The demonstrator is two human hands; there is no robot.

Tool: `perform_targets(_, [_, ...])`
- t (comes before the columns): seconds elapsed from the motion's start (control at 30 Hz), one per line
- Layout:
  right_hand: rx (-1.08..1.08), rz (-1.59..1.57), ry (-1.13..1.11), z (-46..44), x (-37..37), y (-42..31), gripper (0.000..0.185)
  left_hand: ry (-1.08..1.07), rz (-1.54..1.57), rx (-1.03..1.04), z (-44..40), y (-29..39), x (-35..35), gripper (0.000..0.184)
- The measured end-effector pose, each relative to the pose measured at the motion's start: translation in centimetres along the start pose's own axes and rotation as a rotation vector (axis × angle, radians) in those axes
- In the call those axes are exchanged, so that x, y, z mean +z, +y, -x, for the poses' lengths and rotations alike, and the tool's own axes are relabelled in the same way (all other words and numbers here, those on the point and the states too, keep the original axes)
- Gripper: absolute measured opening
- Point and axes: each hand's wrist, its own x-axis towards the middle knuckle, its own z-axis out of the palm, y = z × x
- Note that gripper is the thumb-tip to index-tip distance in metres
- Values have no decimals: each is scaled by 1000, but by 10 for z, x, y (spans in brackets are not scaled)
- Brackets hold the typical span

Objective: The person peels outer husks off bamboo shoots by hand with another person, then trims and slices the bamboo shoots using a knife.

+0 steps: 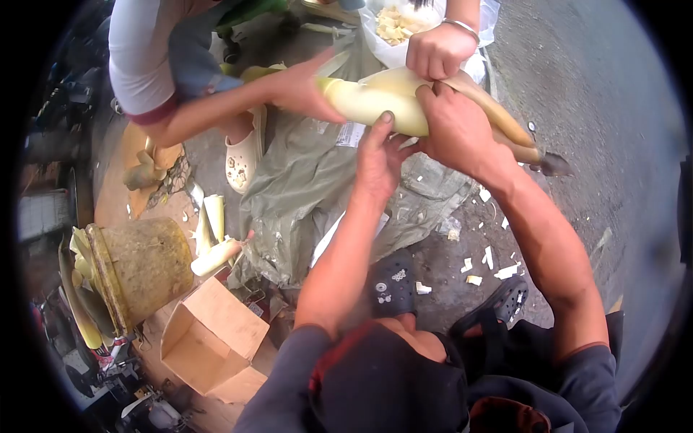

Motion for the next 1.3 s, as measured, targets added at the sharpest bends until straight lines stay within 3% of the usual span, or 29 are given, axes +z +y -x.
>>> perform_targets(0.1, [-76, 98, 251, 11, 28, 2, 35, 217, -77, 87, -12, 12, -20, 60])
perform_targets(0.23, [-73, 233, 394, 13, 30, -8, 33, 236, -10, 88, -30, 10, -12, 58])
perform_targets(0.33, [-40, 189, 190, 1, 4, -12, 37, 123, 184, 105, -37, 12, -20, 51])
perform_targets(0.43, [37, 113, -144, -19, -30, -9, 61, 104, 271, 165, -32, 14, -19, 50])
perform_targets(0.57, [229, -289, -424, -29, -53, 4, 66, 0, 350, 173, -30, 14, -21, 52])
perform_targets(0.67, [137, -320, -345, -14, -43, 11, 66, -67, 305, 120, -26, 12, -21, 65])
perform_targets(0.73, [11, -84, 13, 1, -11, 5, 66, -77, 220, 127, -20, 20, -12, 72])
perform_targets(0.8, [-78, 115, 352, 10, 8, -8, 72, -74, 120, 179, -14, 31, 3, 77])
perform_targets(0.9, [-38, 26, 420, 21, 6, -17, 75, -150, -45, 432, -25, 31, 9, 85])
perform_targets(1.03, [324, -827, -386, 17, -27, 14, 61, -193, -28, 328, -13, 32, 2, 82])
perform_targets(1.17, [393, -1150, -514, 20, -23, 30, 70, -59, -280, 228, 0, 21, -20, 74])
perform_targets(1.3, [373, -955, -556, 20, -26, 28, 76, -32, -465, 47, 16, 32, -32, 55])
